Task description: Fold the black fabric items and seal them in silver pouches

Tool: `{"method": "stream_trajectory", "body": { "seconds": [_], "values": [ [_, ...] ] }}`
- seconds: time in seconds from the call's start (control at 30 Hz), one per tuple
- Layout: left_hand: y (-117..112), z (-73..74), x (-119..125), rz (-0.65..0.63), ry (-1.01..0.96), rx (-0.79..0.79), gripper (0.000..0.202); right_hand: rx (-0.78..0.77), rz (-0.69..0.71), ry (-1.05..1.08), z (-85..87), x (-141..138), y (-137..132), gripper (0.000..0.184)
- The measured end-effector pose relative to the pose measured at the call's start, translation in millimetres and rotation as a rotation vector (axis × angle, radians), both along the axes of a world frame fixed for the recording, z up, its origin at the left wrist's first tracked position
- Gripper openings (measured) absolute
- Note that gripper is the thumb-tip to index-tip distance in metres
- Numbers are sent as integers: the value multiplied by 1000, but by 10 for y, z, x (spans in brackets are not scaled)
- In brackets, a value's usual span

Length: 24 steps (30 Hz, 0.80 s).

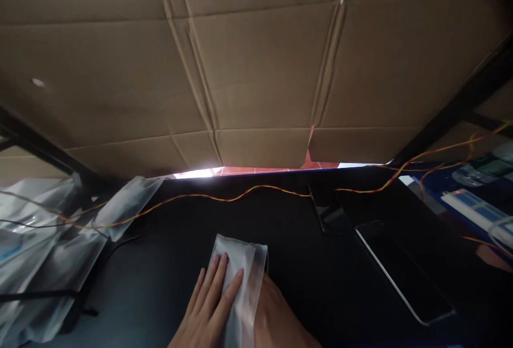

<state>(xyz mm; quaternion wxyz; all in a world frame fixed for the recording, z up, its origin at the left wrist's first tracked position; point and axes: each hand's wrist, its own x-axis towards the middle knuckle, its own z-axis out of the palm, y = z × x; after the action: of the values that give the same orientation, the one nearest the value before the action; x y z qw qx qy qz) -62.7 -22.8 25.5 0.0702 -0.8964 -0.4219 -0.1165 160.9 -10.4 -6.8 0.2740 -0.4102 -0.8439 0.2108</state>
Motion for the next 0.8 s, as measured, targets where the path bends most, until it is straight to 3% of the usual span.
{"method": "stream_trajectory", "body": {
  "seconds": [0.1, 0.17, 0.3, 0.5, 0.6, 0.7, 0.8],
  "values": [
    [-32, 9, -30, 3, -44, -55, 127, -15, 121, 57, 262, 224, 3, 27],
    [-43, -8, -50, 4, -59, -58, 136, -33, 3, 55, 336, 394, -28, 34],
    [-47, -35, -4, 12, -47, -39, 143, -96, -238, -63, 277, 463, -121, 69],
    [-20, -18, 140, -10, -53, -56, 146, -98, -177, -102, 276, 146, -16, 74],
    [-27, 6, 95, 18, -60, -23, 144, -85, -146, -108, 321, 243, 19, 74],
    [-101, 34, -25, -31, -54, 51, 115, -50, -146, -97, 316, 571, -82, 60],
    [-243, 5, -82, -175, -41, 76, 61, 21, -100, -63, 276, 905, -237, 38]
  ]
}}
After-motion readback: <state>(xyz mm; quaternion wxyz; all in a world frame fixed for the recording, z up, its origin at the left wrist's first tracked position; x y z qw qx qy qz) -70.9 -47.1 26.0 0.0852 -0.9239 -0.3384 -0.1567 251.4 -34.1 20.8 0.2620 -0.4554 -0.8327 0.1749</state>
